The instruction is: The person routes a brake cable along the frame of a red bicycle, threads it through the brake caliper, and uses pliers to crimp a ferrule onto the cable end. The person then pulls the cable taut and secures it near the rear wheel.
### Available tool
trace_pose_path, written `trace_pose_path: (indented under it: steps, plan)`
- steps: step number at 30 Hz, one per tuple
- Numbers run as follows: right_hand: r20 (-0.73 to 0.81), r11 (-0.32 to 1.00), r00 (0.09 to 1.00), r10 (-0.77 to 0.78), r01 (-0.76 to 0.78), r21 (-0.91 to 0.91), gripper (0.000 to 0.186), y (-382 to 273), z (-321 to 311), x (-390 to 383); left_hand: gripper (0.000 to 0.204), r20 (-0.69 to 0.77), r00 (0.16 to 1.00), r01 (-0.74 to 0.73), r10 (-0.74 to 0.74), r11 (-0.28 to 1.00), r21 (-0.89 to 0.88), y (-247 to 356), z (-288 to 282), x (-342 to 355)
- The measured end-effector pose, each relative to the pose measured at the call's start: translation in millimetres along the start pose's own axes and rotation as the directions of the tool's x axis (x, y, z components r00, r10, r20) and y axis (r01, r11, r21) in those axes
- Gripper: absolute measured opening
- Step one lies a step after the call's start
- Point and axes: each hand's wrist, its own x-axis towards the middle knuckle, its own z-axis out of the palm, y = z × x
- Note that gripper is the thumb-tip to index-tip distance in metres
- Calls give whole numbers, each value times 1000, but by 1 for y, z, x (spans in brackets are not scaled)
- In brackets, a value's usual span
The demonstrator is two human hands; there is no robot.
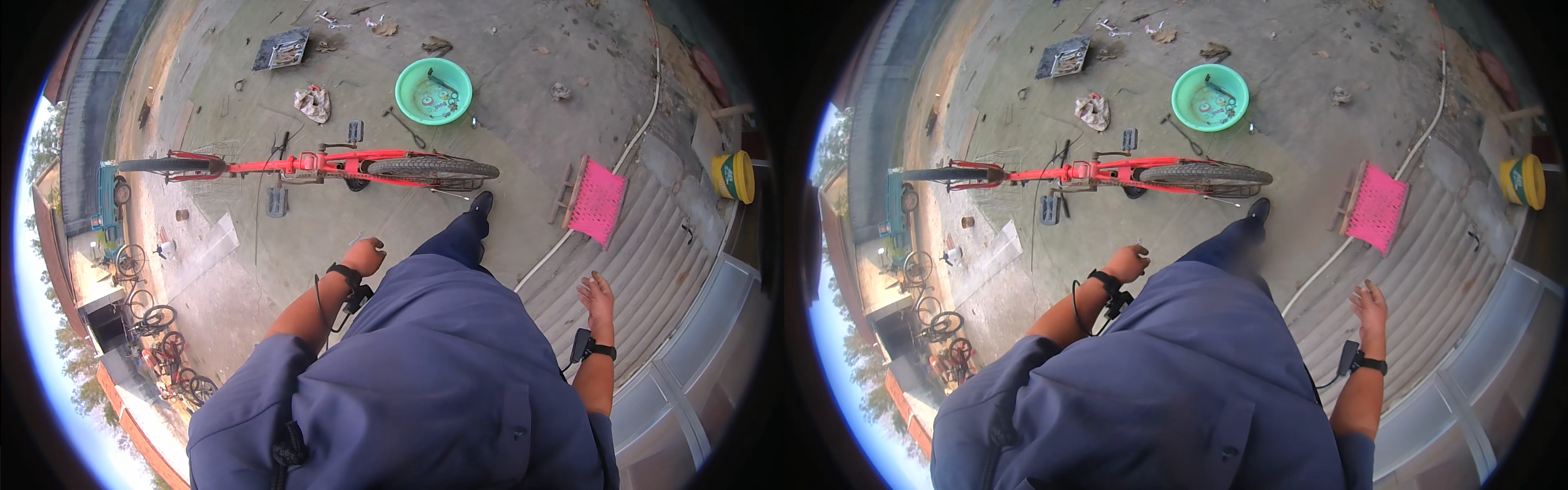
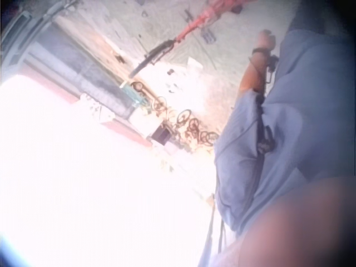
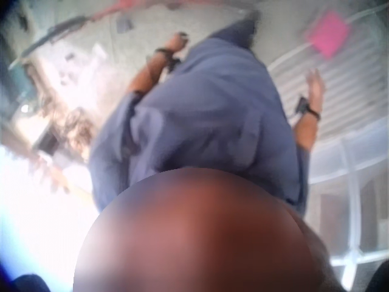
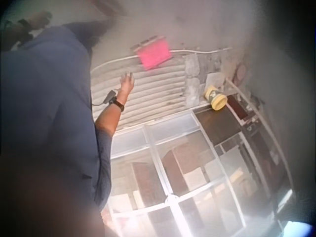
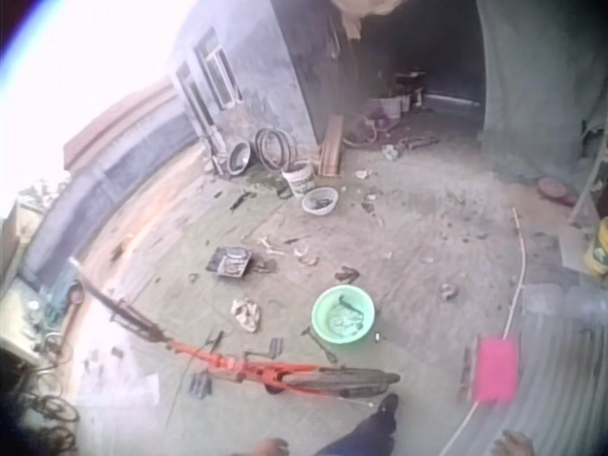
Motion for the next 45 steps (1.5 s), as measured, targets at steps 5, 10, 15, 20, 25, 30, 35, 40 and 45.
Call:
trace_pose_path:
  steps: [5,10,15,20,25,30,35,40,45]
  plan:
    - [41,999,999,5,-3,-48,53,-54,-6,46,43,39,999,-13,15,999,-50,61,6,50]
    - [10,998,999,32,-31,-60,54,-84,-24,101,46,166,984,108,-68,963,-246,115,-3,74]
    - [-54,994,995,79,-83,-74,61,-93,-39,163,42,143,963,263,-227,904,-337,123,-1,60]
    - [-65,981,988,142,-149,-126,77,-76,-67,230,42,215,885,464,-413,821,-333,128,27,42]
    - [-178,920,977,113,-171,-354,89,-7,-104,321,44,347,764,634,-544,735,-241,157,66,30]
    - [-209,939,973,96,-158,-307,95,26,-128,380,41,370,706,705,-604,645,-294,182,84,41]
    - [-112,970,979,170,-186,-154,91,38,-130,423,41,375,641,767,-669,581,-274,201,88,56]
    - [-65,949,947,315,-316,5,58,59,-134,454,47,402,609,790,-684,569,-230,213,88,63]
    - [-56,977,979,195,-199,-78,47,53,-124,454,41,403,616,787,-677,552,-274,235,86,61]
